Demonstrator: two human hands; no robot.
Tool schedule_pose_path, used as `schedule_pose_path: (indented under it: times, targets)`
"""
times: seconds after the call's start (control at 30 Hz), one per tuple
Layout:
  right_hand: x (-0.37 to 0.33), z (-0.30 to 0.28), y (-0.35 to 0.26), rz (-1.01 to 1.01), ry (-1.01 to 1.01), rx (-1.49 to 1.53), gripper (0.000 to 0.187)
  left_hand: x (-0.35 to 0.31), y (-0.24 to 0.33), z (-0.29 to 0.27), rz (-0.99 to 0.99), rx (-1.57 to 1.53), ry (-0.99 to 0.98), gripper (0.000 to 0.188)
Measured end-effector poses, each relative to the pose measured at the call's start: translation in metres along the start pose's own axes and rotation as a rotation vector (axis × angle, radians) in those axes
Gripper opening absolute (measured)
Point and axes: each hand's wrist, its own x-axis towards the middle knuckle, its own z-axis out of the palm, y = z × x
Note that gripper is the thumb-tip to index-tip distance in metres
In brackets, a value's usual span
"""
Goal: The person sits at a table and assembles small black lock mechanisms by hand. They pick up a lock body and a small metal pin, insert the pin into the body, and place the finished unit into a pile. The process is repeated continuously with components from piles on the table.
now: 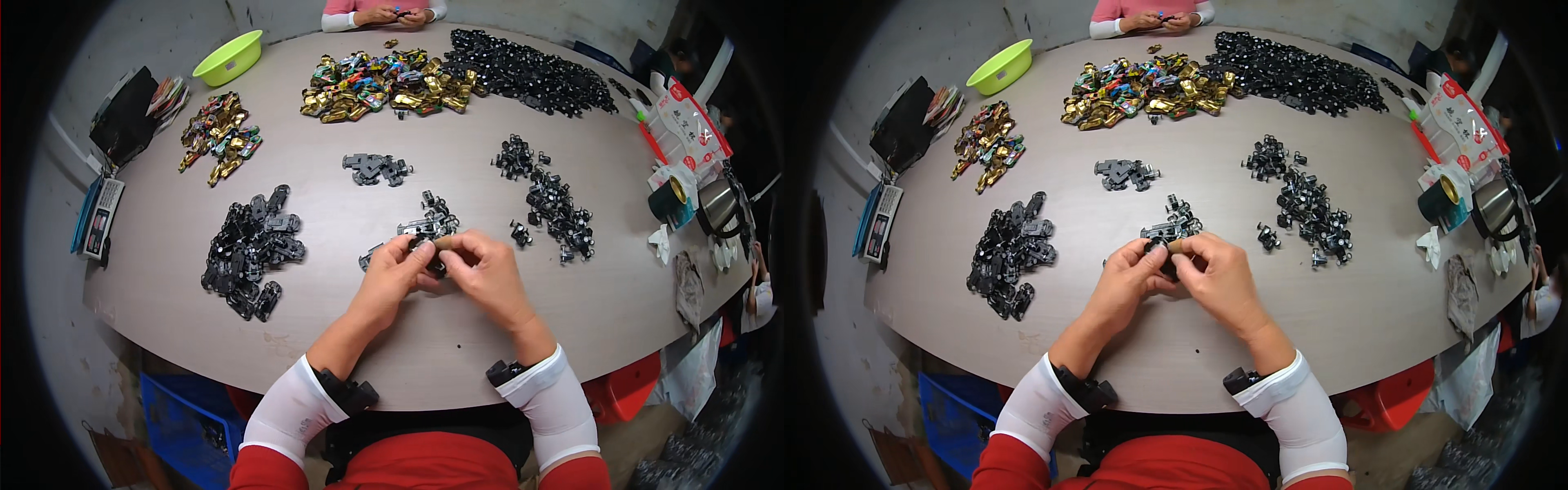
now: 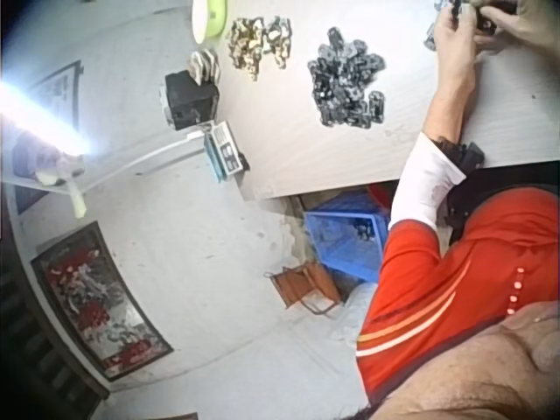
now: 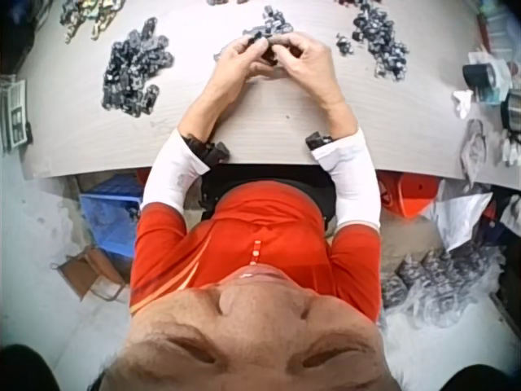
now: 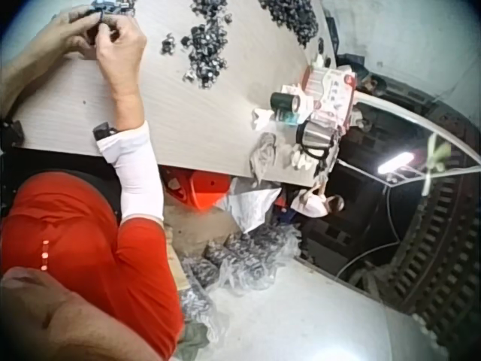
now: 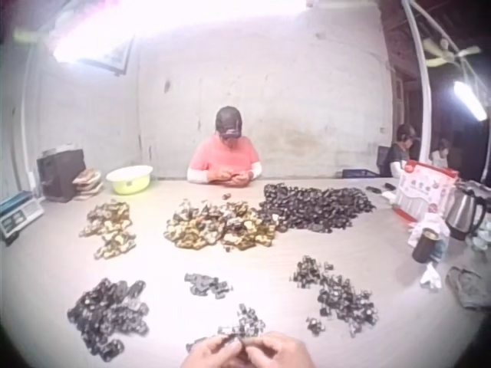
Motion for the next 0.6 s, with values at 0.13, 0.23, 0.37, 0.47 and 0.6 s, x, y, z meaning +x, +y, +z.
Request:
schedule_pose_path:
  times: [0.13, 0.23, 0.37, 0.47, 0.6]
  targets:
    - [0.010, -0.022, 0.007, 0.157, 0.167, 0.003, 0.015, 0.002, 0.005, -0.011, 0.062, -0.036, 0.090, 0.022]
    - [0.012, -0.038, 0.027, 0.142, 0.168, -0.171, 0.015, 0.003, 0.006, -0.010, 0.092, -0.035, 0.146, 0.020]
    - [0.004, -0.042, 0.026, 0.095, -0.052, -0.363, 0.019, 0.002, 0.012, -0.009, 0.086, -0.028, 0.157, 0.019]
    - [0.002, -0.026, 0.019, 0.119, -0.025, -0.473, 0.029, 0.002, 0.010, -0.008, 0.095, -0.033, 0.165, 0.018]
    - [-0.002, -0.006, 0.014, -0.031, 0.023, -0.686, 0.034, 0.005, 0.004, -0.009, 0.096, -0.038, 0.136, 0.021]
